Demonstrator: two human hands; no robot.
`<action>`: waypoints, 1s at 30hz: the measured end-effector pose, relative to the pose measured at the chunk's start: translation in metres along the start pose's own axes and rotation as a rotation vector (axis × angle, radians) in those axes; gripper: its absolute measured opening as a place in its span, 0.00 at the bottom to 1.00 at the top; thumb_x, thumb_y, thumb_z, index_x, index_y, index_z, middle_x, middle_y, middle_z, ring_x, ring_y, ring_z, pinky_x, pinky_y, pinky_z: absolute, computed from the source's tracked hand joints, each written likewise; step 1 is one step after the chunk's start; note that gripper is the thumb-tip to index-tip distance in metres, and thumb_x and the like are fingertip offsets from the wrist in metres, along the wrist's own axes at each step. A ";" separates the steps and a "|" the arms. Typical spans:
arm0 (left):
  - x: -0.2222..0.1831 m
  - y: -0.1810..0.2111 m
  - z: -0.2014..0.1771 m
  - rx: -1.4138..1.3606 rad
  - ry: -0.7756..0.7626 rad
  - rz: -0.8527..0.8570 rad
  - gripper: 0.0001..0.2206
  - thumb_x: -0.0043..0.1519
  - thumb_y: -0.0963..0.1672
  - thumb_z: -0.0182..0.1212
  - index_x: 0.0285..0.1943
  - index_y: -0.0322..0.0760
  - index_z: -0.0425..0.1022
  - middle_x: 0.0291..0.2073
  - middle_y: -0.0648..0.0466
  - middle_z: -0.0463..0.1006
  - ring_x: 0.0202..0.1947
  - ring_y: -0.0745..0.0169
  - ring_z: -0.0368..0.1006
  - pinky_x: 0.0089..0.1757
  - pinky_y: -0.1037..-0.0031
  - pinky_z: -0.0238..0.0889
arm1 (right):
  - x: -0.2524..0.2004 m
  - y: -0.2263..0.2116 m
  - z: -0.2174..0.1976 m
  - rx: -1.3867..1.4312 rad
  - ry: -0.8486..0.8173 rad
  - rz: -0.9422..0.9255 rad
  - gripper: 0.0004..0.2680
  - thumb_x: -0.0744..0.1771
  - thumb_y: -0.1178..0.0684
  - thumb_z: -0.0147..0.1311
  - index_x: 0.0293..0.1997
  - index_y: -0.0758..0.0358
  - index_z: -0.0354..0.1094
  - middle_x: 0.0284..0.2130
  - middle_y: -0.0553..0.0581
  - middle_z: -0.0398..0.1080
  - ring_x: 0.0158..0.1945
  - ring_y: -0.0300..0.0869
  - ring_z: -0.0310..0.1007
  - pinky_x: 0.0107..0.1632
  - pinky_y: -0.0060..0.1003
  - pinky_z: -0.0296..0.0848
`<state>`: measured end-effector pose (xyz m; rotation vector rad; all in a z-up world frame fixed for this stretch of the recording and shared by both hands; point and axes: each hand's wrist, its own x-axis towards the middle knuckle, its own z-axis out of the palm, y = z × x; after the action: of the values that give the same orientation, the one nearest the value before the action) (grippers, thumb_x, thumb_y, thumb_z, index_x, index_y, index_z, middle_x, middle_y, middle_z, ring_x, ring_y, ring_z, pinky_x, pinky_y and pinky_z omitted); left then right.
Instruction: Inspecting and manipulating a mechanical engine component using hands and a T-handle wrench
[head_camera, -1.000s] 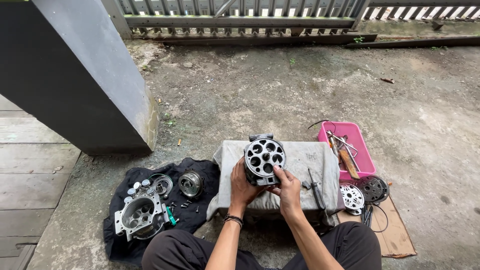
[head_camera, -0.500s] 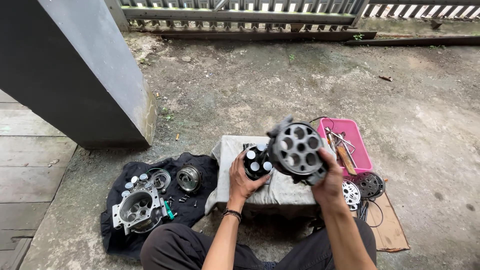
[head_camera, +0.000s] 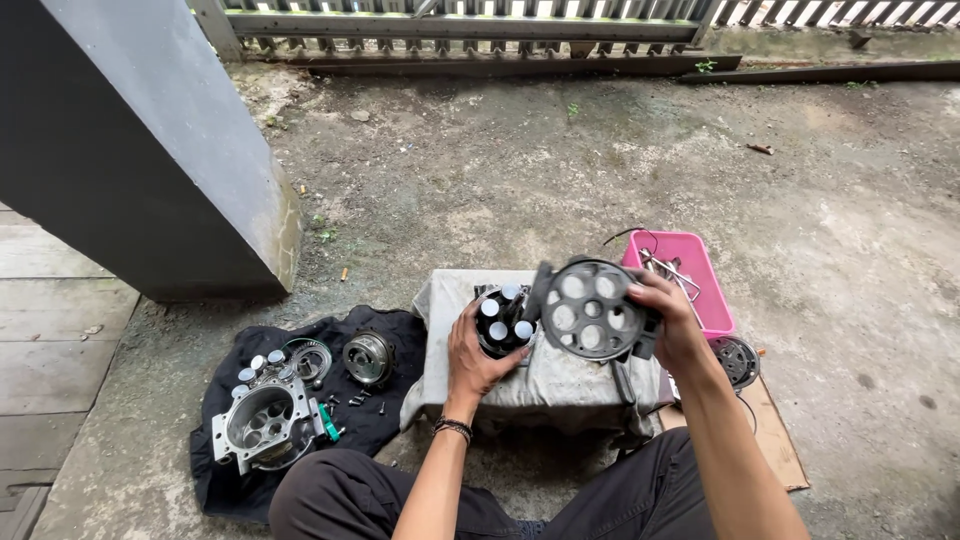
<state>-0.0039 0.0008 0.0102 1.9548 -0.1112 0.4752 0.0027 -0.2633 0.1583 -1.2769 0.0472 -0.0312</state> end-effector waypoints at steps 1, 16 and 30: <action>0.000 0.001 0.000 -0.004 0.000 0.003 0.49 0.36 0.59 0.79 0.67 0.42 0.63 0.60 0.46 0.71 0.60 0.40 0.68 0.57 0.50 0.60 | 0.000 -0.010 0.015 -0.002 0.001 -0.004 0.20 0.60 0.52 0.59 0.56 0.69 0.71 0.34 0.67 0.74 0.39 0.50 0.78 0.43 0.48 0.78; -0.003 0.020 -0.012 -0.045 -0.064 -0.070 0.50 0.40 0.59 0.77 0.69 0.36 0.59 0.61 0.40 0.68 0.63 0.36 0.64 0.61 0.48 0.54 | 0.082 0.063 0.042 -0.048 -0.259 0.204 0.14 0.59 0.47 0.63 0.42 0.66 0.76 0.24 0.56 0.72 0.28 0.39 0.73 0.33 0.34 0.73; 0.021 0.019 -0.025 -0.101 -0.271 -0.200 0.49 0.36 0.55 0.82 0.69 0.43 0.61 0.62 0.48 0.69 0.66 0.37 0.60 0.63 0.43 0.48 | 0.070 0.049 0.059 -0.014 -0.218 0.371 0.10 0.59 0.46 0.63 0.31 0.60 0.72 0.19 0.54 0.69 0.24 0.41 0.75 0.30 0.35 0.74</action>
<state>0.0028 0.0182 0.0428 1.8979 -0.1081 0.0709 0.0759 -0.1963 0.1272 -1.2625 0.0956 0.4277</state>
